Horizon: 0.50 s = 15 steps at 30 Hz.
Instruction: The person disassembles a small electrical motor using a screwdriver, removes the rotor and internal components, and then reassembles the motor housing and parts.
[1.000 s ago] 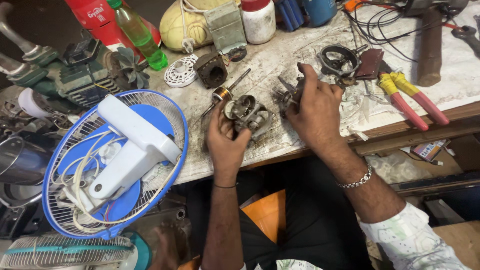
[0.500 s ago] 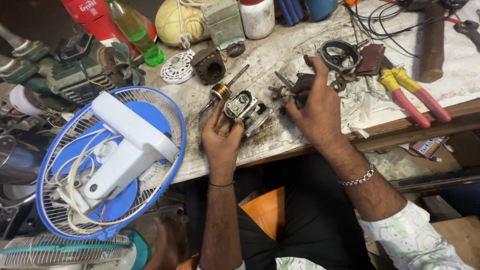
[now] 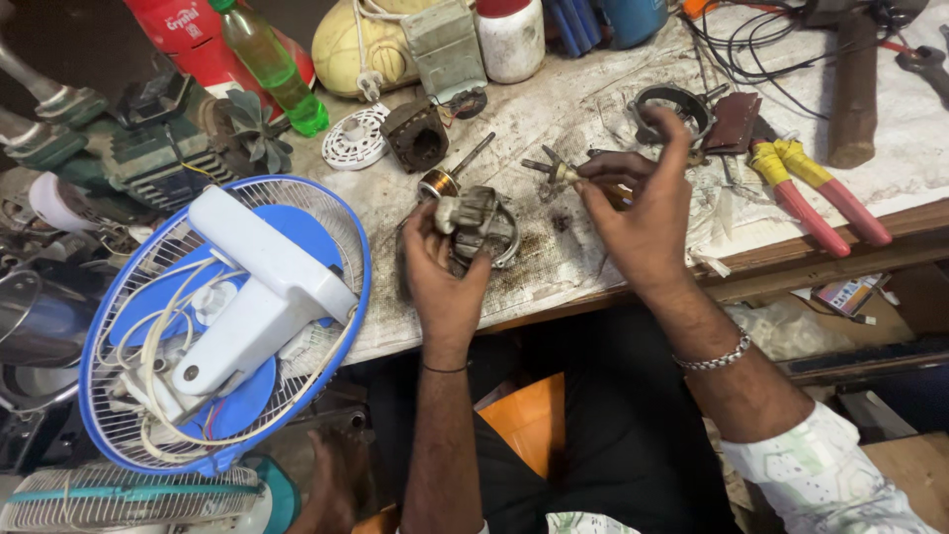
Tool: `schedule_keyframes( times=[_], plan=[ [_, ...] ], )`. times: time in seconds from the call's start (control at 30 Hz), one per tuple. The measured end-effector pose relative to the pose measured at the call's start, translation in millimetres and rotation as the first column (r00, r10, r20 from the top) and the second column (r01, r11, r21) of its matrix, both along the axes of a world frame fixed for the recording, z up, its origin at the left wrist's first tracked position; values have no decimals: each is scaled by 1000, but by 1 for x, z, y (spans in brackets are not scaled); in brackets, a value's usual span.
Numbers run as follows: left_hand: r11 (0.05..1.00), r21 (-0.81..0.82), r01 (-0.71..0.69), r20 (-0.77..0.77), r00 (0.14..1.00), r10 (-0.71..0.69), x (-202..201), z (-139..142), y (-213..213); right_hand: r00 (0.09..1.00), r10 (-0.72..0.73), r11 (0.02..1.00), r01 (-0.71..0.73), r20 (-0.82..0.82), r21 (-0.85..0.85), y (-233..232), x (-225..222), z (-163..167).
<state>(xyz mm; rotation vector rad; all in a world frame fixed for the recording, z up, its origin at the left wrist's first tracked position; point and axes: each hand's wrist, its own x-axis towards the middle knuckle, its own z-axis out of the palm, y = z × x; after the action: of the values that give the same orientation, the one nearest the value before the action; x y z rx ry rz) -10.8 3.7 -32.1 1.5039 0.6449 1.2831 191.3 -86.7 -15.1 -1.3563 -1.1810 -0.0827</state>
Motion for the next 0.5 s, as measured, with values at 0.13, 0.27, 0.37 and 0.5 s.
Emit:
schedule_keyframes(
  times=[0.13, 0.27, 0.37, 0.5],
  plan=[
    [821, 518, -239, -259, 871, 417, -4, 13, -16, 864, 307, 952, -273, -400, 142, -9, -9, 13],
    [696, 621, -359, -118, 836, 536, 0, 21, -44, 599, 450, 888, -381, -663, 258, -18, -29, 24],
    [966, 211, -151, 17, 988, 150, 5, 26, -56, 438, 541, 825, -443, -719, 351, -24, -42, 28],
    [980, -26, 198, 265, 946, -184, 6, 30, -67, 351, 594, 773, -496, -724, 394, -37, -55, 31]
  ],
)
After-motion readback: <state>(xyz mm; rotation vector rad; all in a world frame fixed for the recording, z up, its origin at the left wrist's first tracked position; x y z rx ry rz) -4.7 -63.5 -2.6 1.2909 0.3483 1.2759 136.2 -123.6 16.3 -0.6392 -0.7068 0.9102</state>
